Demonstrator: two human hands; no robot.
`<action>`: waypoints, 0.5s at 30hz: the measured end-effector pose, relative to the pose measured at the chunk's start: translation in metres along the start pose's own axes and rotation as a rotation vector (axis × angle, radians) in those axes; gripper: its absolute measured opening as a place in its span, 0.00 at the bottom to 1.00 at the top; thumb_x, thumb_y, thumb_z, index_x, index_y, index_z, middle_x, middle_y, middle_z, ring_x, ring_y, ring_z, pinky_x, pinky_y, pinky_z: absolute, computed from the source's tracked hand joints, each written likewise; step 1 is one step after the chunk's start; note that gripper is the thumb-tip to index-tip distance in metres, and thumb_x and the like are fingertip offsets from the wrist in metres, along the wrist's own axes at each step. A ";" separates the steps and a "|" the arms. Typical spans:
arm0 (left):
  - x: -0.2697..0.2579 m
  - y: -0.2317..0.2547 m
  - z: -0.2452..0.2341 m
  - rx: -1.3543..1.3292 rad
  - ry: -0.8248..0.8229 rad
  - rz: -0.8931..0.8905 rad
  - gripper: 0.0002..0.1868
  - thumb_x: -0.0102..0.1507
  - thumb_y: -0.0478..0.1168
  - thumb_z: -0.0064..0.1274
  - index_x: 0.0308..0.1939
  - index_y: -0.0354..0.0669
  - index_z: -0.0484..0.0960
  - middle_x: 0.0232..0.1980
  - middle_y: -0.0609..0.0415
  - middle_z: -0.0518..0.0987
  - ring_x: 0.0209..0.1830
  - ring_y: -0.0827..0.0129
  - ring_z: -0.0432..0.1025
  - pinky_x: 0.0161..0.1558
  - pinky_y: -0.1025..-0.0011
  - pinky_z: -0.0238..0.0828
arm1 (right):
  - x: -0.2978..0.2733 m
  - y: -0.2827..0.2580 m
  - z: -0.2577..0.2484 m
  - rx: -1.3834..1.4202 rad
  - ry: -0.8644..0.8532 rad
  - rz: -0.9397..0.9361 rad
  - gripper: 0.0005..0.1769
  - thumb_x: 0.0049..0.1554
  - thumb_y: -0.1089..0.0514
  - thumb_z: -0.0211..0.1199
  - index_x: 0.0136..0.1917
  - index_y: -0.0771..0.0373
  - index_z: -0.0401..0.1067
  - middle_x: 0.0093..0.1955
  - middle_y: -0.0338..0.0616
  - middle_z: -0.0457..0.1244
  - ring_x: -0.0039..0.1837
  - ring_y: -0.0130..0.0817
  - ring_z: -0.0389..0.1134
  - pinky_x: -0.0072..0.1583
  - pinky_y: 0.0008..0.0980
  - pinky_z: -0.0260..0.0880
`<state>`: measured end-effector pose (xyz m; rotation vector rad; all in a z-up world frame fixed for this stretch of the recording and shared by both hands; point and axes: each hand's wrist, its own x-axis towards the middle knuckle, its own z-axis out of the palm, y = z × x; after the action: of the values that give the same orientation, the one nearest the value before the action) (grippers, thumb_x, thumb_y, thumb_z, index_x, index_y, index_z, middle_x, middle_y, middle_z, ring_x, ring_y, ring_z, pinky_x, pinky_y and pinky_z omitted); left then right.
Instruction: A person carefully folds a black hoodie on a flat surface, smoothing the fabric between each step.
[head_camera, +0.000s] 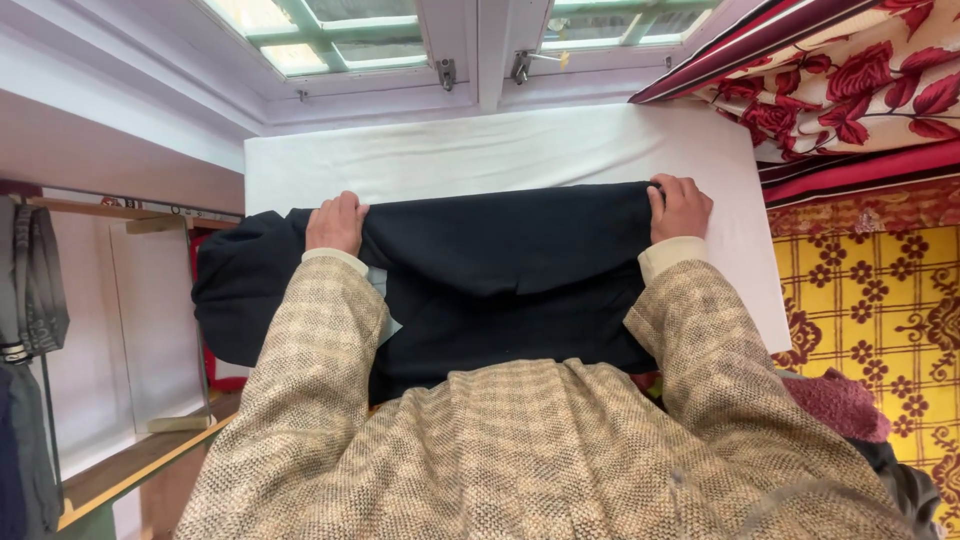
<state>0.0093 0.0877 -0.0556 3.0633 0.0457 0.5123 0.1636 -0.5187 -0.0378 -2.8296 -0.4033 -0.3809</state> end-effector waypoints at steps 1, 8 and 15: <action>0.000 0.001 0.003 0.043 0.045 0.043 0.20 0.74 0.61 0.39 0.39 0.53 0.66 0.32 0.57 0.64 0.36 0.61 0.68 0.40 0.63 0.68 | -0.004 0.004 0.001 -0.029 -0.001 -0.010 0.11 0.71 0.40 0.56 0.63 0.41 0.69 0.51 0.28 0.59 0.58 0.28 0.66 0.64 0.37 0.61; 0.018 0.042 -0.066 0.090 0.046 0.177 0.25 0.57 0.52 0.63 0.55 0.57 0.74 0.52 0.57 0.71 0.58 0.62 0.67 0.59 0.59 0.63 | 0.007 -0.092 -0.060 -0.106 0.124 -0.227 0.21 0.62 0.41 0.65 0.65 0.48 0.72 0.58 0.37 0.62 0.65 0.37 0.64 0.66 0.44 0.61; -0.013 0.195 -0.135 -0.414 0.068 0.546 0.17 0.65 0.55 0.44 0.43 0.47 0.76 0.38 0.53 0.69 0.39 0.58 0.69 0.42 0.63 0.67 | -0.031 -0.214 -0.078 0.426 -0.184 -0.621 0.20 0.63 0.46 0.60 0.65 0.54 0.71 0.62 0.40 0.64 0.67 0.40 0.65 0.64 0.38 0.65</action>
<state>-0.0427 -0.1036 0.0753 2.6192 -0.8027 0.5553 0.0528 -0.3495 0.0723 -2.2752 -1.2456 -0.1193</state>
